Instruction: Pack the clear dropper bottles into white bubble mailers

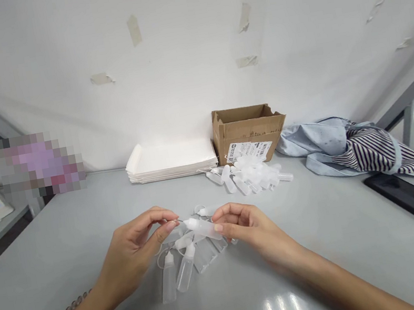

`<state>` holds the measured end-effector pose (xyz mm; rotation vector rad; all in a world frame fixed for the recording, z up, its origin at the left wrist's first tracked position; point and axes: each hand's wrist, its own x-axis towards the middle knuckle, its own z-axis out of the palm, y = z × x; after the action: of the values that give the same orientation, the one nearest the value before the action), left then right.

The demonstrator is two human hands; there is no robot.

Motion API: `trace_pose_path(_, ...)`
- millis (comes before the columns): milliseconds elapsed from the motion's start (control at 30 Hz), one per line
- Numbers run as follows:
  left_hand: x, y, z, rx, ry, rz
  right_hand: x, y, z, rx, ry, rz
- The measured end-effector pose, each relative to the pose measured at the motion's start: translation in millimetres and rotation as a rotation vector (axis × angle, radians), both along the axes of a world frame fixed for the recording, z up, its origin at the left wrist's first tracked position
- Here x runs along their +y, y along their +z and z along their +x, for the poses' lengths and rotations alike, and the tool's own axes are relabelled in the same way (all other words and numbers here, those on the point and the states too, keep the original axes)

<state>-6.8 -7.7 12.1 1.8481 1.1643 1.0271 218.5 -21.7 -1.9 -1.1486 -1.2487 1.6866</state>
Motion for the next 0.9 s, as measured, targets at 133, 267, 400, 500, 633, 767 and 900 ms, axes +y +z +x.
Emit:
trace_pose_path(133, 0.3, -0.5, -0.5, 0.004, 0.004, -0.003, 0.5, 0.7, -0.6, 0.010, 0.005, 0.000)
trace_pose_path(267, 0.6, -1.3, -1.6, 0.006, -0.007, -0.002, -0.5, 1.0, -0.3, 0.005, 0.002, -0.009)
trace_pose_path(400, 0.2, -0.9, -1.8, -0.002, -0.021, -0.010, -0.9, 1.2, -0.4, -0.004, -0.001, 0.000)
trace_pose_path(500, 0.1, -0.5, -1.3, -0.010, -0.028, -0.008, -0.7, 1.7, -0.9, -0.009, -0.007, 0.000)
trace_pose_path(633, -0.1, -0.9, -1.7, -0.018, -0.043, -0.012, -0.8, 2.7, -1.3, -0.016, -0.013, -0.008)
trace_pose_path(767, -0.1, -1.4, -2.1, -0.022, -0.063, -0.005, -0.9, 3.8, -1.4, -0.025, -0.024, -0.002)
trace_pose_path(900, 0.4, -2.4, -1.2, -0.018, -0.067, 0.009, -0.6, 4.5, -1.5, -0.034, -0.030, 0.019)
